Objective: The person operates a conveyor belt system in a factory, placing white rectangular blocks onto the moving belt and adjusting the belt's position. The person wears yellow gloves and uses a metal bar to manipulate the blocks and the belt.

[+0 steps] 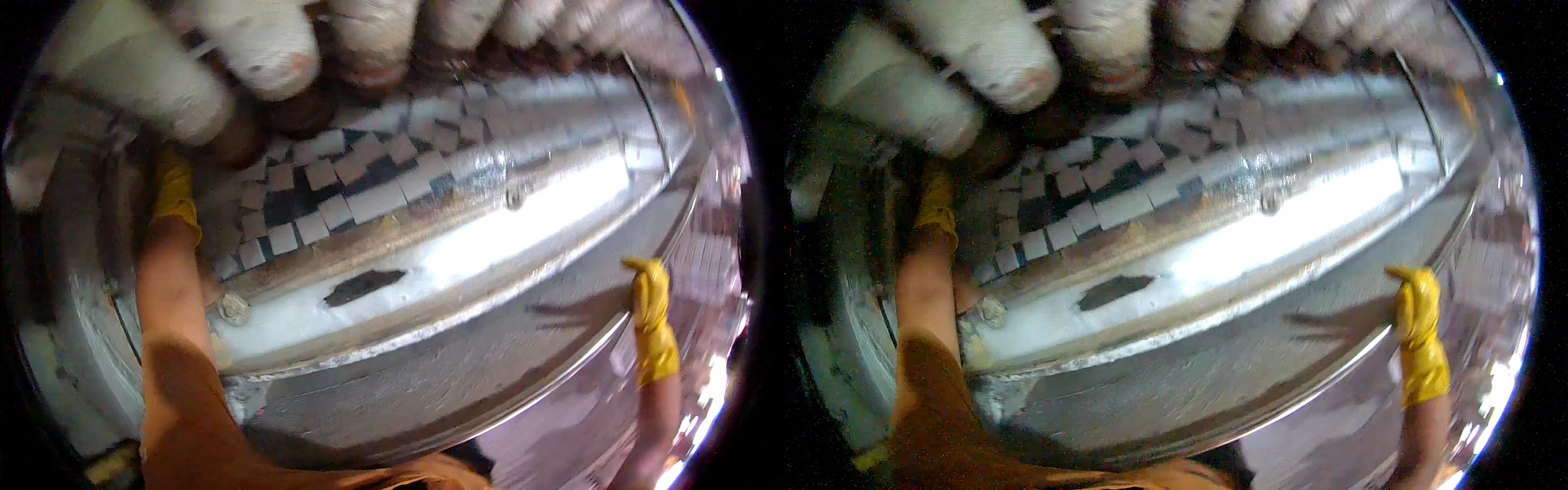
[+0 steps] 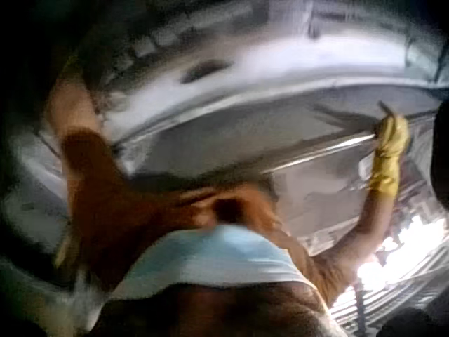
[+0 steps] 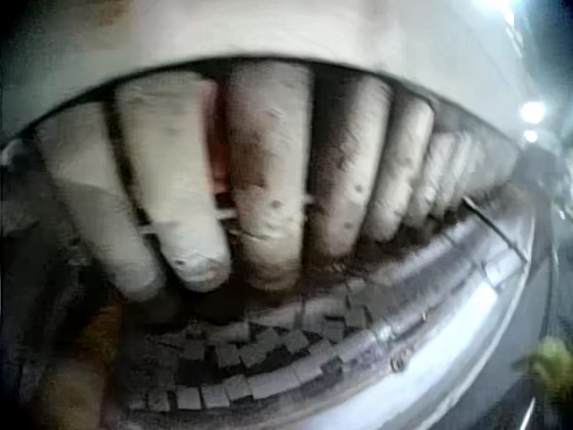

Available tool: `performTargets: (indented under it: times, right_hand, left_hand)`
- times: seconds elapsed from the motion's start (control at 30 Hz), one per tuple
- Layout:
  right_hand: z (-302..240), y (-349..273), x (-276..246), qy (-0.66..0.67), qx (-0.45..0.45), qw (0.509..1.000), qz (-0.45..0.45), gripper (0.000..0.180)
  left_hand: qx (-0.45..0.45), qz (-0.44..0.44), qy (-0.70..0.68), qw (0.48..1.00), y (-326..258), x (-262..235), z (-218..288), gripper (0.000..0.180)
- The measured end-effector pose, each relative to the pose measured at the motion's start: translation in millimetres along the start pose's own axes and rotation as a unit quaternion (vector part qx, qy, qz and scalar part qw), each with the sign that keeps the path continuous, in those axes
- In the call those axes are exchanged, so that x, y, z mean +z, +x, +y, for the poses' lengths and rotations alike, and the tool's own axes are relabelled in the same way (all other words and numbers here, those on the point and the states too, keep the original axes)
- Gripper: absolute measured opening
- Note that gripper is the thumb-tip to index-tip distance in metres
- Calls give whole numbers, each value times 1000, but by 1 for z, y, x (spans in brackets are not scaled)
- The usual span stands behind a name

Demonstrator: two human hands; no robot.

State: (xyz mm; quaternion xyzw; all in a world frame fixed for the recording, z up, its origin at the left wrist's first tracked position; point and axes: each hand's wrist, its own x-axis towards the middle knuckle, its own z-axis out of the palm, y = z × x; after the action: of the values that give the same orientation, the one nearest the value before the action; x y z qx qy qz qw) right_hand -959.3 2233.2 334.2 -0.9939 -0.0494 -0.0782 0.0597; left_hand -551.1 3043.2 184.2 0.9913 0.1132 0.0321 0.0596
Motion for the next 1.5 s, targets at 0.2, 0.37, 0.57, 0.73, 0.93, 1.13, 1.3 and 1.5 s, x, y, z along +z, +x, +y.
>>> performTargets:
  times: [0.2, 0.37, 0.57, 0.73, 0.93, 1.13, 1.3, 1.5]
  right_hand:
    - [-15, -4, 16, 35, 5, 999, 21, 39]
    - [-15, -11, 18, 43, 35, 998, 17, 47]
    - [-5, 3, 35, 30, 28, 998, 42, 52]
    - [-5, -14, 60, 30, 28, 998, 51, 50]
    - [-3, -21, 68, 24, 18, 998, 64, 45]
    - [-18, 2, 41, 42, -43, 994, 86, 42]
    - [-30, 21, 4, 55, -37, 995, 74, 39]
    - [-43, 40, -31, 79, -50, 991, 94, 35]
  left_hand:
    - [-52, 30, -25, 998, -2, -5, 20, 42]
    - [-80, 41, -45, 995, 1, -9, 29, 42]
    - [-96, 63, -66, 991, 29, -9, 39, 41]
    - [-101, 87, -82, 988, 30, 4, 44, 41]
    - [-106, 107, -85, 985, 24, 18, 43, 41]
    - [-91, 144, -91, 981, -8, 25, 36, 40]
    - [-92, 155, -141, 973, -85, 23, 36, 37]
    - [-103, 56, -279, 953, -169, -15, 32, 36]
